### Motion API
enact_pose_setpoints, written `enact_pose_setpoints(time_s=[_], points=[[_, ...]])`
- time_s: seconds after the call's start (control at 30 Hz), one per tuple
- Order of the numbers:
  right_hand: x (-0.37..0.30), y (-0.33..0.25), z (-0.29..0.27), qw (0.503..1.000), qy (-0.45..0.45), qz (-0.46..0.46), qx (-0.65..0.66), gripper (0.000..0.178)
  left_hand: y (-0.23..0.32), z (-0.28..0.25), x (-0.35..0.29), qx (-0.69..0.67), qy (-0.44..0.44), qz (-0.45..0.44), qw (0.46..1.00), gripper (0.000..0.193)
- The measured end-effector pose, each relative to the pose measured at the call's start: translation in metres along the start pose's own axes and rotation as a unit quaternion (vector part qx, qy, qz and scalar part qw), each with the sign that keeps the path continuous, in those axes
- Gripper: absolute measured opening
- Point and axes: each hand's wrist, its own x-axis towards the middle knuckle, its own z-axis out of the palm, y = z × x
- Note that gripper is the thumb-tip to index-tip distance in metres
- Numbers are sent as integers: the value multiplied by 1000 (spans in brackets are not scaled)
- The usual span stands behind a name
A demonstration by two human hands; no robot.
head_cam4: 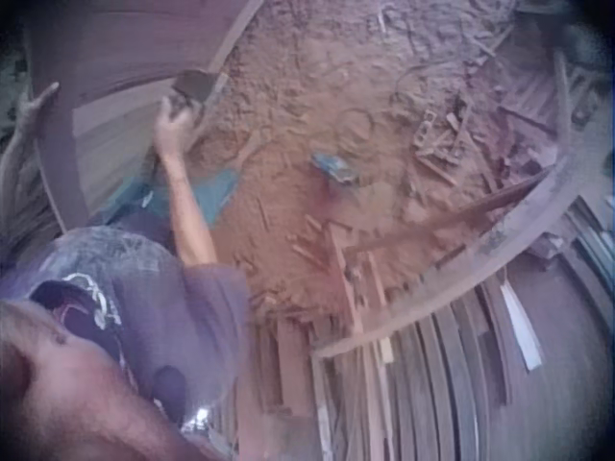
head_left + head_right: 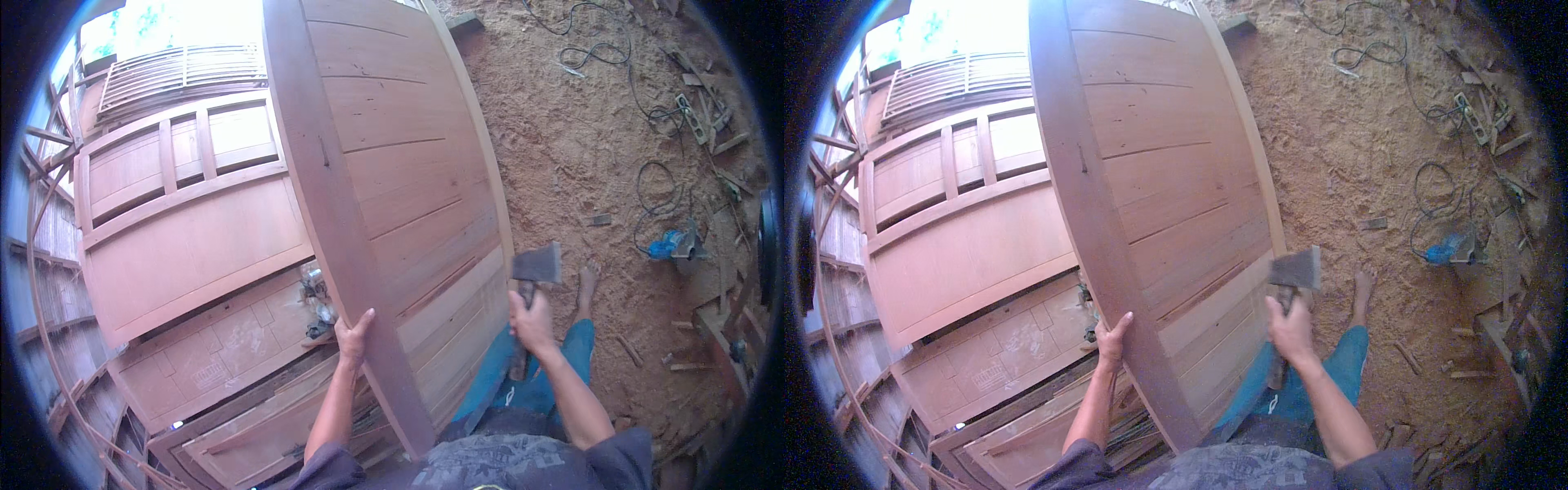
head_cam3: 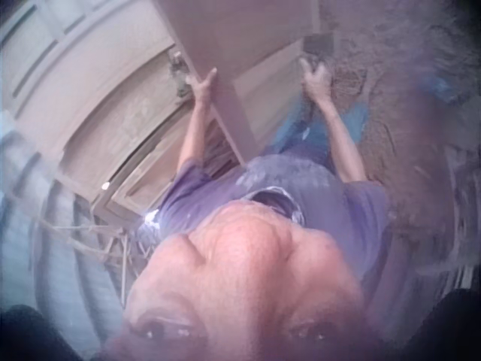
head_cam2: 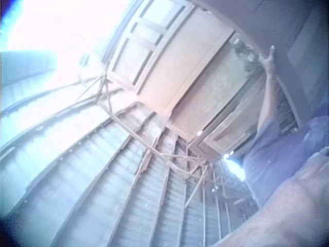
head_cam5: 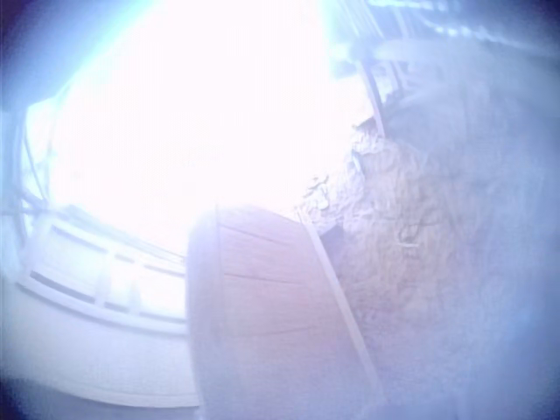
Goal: The person picks up a long wooden plank and places it onto a partially assembled wooden door frame. They then use a hammer to tap the plank into place, adjusting its position several times. The person continues to hammer the plank along its length to secure it to the door frame.
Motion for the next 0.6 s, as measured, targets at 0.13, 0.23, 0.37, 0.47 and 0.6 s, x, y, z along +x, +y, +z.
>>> enact_pose_setpoints(time_s=[0.13, 0.23, 0.37, 0.47, 0.6], points=[[5, -47, 103, 997, -54, -54, 15, 49, -5, 3, -5, -12, 0, 8, 1000, 42], [25, -52, 166, 998, -57, -39, 7, 50, -12, 11, -2, -30, -7, 10, 999, 44], [56, -91, 192, 983, -144, -78, -78, 50, 5, 15, -3, 17, 18, 25, 999, 47], [69, -58, 185, 964, -128, -122, -200, 48, -6, 20, -17, -14, 40, 12, 999, 49], [23, -134, 159, 964, -64, -91, -241, 34, -3, 31, -7, 12, 24, 21, 999, 50]])
